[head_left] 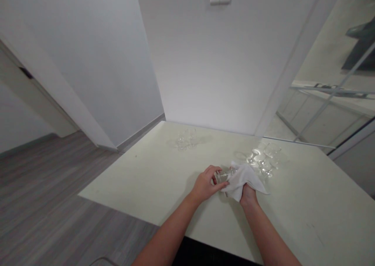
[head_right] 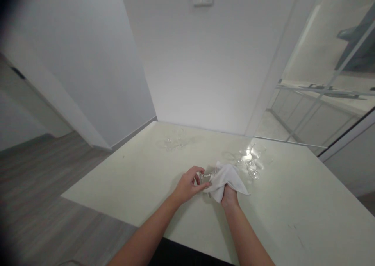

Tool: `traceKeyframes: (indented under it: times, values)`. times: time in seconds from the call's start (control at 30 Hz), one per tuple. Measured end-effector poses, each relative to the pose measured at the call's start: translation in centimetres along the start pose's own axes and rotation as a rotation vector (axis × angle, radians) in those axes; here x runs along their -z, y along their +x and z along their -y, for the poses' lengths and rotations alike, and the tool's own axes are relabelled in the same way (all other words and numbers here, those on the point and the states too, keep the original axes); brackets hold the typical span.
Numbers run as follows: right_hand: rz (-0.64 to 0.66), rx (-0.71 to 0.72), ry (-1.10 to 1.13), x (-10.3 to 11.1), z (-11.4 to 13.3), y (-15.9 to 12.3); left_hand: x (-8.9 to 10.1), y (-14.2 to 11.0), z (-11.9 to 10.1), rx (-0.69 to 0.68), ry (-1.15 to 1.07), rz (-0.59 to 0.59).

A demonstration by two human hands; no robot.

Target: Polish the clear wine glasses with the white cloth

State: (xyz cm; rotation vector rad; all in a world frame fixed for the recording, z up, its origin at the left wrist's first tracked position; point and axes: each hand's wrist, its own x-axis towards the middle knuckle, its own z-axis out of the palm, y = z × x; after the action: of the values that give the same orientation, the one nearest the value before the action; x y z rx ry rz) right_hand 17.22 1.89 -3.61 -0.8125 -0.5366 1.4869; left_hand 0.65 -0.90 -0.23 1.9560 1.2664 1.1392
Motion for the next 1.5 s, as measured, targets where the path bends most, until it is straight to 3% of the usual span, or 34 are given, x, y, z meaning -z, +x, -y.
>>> traceKeyframes:
  times: [0.17, 0.3, 1.13, 1.5]
  values:
    - [-0.048, -0.014, 0.012, -0.3, 0.3, -0.5, 0.1, 0.2, 0.5, 0.205, -0.138, 0.038]
    - [-0.017, -0.007, -0.003, -0.8, 0.5, -0.9, 0.0, 0.3, 0.6, 0.254, -0.22, 0.083]
    - [-0.014, 0.004, -0.049, -0.8, 0.6, -1.0, 0.0, 0.3, 0.5, 0.211, -0.171, 0.092]
    - [0.054, 0.045, -0.028, -0.3, 0.0, -0.4, -0.1, 0.0, -0.4, 0.078, -0.074, 0.029]
